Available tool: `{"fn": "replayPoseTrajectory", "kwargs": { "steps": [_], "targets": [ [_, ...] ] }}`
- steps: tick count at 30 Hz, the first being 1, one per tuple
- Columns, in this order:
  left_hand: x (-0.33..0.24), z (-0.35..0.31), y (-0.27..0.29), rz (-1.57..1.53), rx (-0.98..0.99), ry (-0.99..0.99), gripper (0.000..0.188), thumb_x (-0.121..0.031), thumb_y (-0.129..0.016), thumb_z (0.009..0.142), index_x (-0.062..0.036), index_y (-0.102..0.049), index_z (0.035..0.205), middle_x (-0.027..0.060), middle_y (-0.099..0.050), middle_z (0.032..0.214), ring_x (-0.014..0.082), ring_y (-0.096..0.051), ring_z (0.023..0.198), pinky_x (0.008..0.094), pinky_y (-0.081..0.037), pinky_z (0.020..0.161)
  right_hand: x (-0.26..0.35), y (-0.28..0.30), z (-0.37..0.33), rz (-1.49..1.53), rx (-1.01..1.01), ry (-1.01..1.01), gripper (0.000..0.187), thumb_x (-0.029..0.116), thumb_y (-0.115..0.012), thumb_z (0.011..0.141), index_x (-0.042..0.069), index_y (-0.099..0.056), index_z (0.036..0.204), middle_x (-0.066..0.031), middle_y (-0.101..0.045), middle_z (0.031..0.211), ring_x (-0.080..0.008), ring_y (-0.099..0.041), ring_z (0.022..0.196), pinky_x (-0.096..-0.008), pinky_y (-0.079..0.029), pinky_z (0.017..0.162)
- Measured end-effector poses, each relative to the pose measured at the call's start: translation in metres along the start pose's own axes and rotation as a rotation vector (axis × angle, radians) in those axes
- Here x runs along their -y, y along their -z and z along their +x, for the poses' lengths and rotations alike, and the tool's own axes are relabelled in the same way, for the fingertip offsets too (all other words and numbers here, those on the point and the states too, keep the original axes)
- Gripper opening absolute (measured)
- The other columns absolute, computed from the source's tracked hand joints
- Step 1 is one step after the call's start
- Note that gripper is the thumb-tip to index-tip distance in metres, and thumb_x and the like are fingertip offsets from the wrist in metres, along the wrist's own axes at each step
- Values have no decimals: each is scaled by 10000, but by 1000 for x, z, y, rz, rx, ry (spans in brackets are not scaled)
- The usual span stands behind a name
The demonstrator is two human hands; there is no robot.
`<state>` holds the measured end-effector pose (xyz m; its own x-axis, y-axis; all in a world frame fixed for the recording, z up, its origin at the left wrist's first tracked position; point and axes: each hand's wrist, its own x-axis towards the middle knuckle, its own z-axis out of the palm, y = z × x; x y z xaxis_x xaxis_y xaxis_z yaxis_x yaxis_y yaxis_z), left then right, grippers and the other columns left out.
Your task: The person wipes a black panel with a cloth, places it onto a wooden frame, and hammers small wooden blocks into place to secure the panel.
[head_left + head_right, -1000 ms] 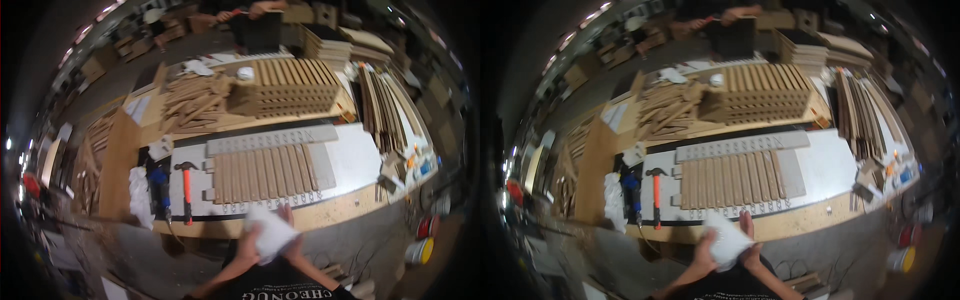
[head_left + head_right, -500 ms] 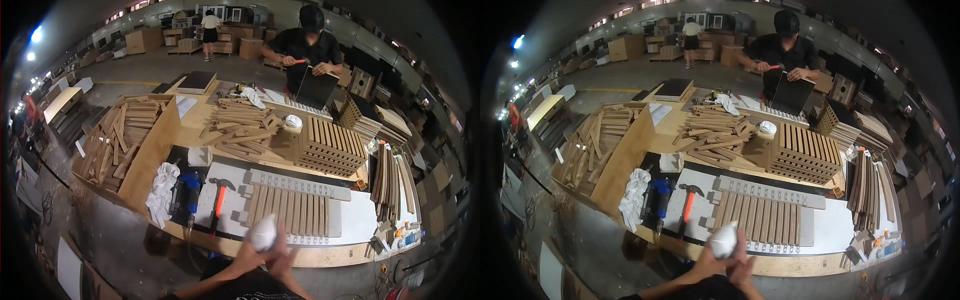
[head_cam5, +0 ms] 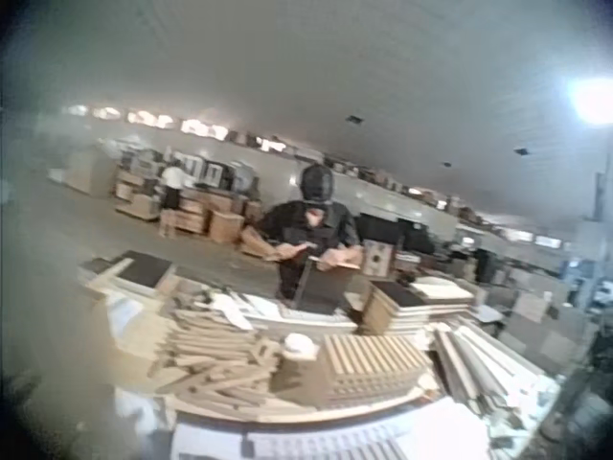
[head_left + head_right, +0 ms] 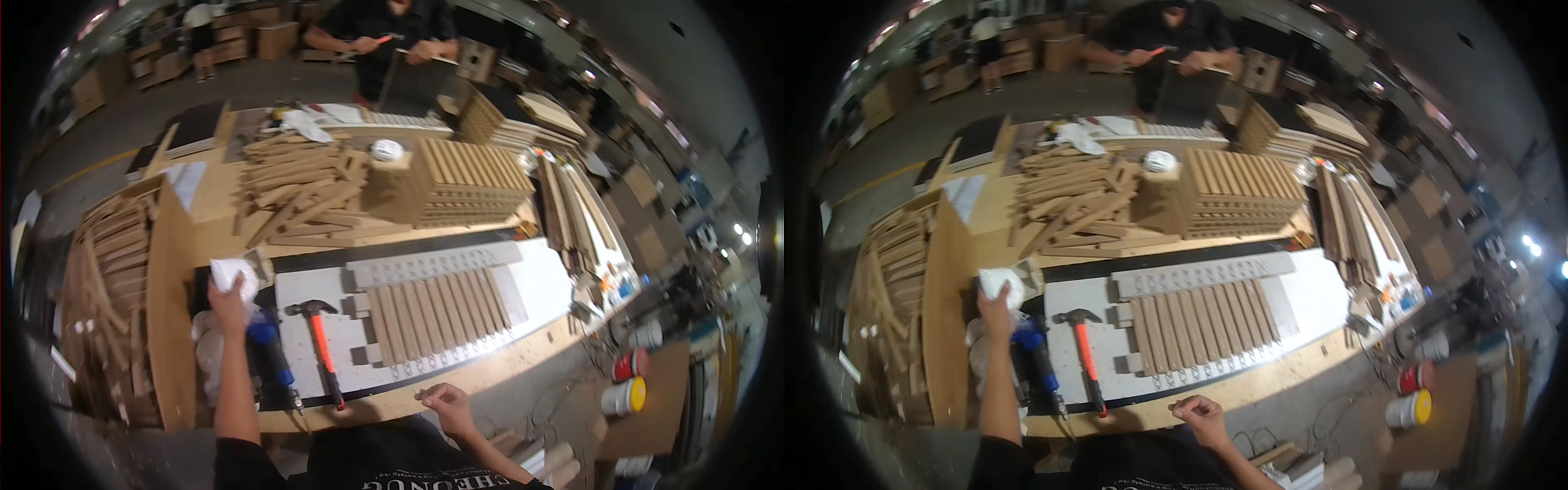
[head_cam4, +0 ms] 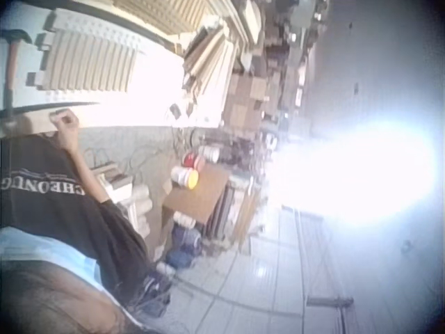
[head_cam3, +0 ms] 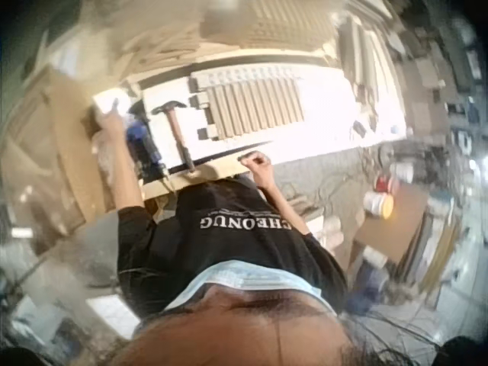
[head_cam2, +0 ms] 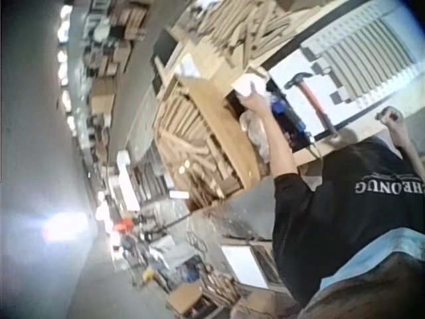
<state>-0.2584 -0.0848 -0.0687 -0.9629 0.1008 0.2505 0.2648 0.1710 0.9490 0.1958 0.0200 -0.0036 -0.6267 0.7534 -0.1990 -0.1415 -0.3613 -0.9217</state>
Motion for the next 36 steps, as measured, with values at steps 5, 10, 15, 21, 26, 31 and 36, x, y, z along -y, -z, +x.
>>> {"fn": "replayPoseTrajectory", "kwargs": {
  "steps": [5, 10, 15, 21, 26, 31, 36],
  "targets": [
    [37, 41, -45, 920, 84, -129, 604, -511, -593, 854, -36, -569, 1226, 158, -548, 1282, 358, -483, 1196, 451, -403, 981, -12, 19, -41, -111, -244, -135, 67, 5, -675, 834, -17, -651, 893, -104, -676, 927, -167, -629, 894, -273, -491, 849],
    [81, 41, -40, 1004, 182, -88, 722, -515, -550, 876, 1, -420, 1365, 191, -366, 1432, 353, -388, 1298, 453, -353, 1051, -24, 23, -56, -160, -348, -132, 112, 45, -655, 874, -22, -664, 965, -73, -680, 935, -129, -619, 869, -266, -489, 827],
    [84, 40, -19, 555, 273, -65, 594, -283, -637, 869, 11, -427, 1340, 225, -383, 1404, 367, -382, 1301, 443, -334, 1064, -23, 30, -54, -130, -264, -153, 136, 67, -664, 879, -29, -669, 975, -56, -684, 973, -118, -623, 926, -234, -486, 851],
    [-37, -95, -11, 295, 369, -446, 407, -105, -643, 828, -8, -545, 1211, 186, -532, 1243, 352, -484, 1189, 440, -352, 1040, -30, 31, -21, -91, -258, 24, 165, 115, -763, 795, 13, -637, 826, -69, -669, 849, -129, -630, 893, -281, -496, 797],
    [-54, -200, -36, 177, 589, -308, 319, -113, -680, 793, -48, -621, 1099, 149, -567, 1173, 344, -525, 1111, 435, -406, 969, 30, 13, 69, -999, -156, 501, 306, 189, -760, 751, 62, -625, 995, -102, -623, 885, -253, -623, 797, -358, -493, 715],
    [-71, -224, -53, 220, 677, -365, 364, -195, -719, 769, -58, -630, 1094, 147, -554, 1178, 355, -523, 1091, 437, -409, 956, 43, 16, 144, -1275, -19, 539, 337, 199, -697, 764, 133, -634, 1089, -87, -595, 912, -288, -604, 819, -394, -488, 706],
    [-82, -232, -66, 400, 960, -393, 814, -291, -827, 614, -82, -465, 1312, 144, -492, 1261, 338, -474, 1152, 453, -352, 985, 46, 16, 158, -1280, 57, 600, 330, 190, -697, 744, 154, -645, 1068, -63, -601, 965, -261, -602, 907, -393, -468, 815]
  ]
}}
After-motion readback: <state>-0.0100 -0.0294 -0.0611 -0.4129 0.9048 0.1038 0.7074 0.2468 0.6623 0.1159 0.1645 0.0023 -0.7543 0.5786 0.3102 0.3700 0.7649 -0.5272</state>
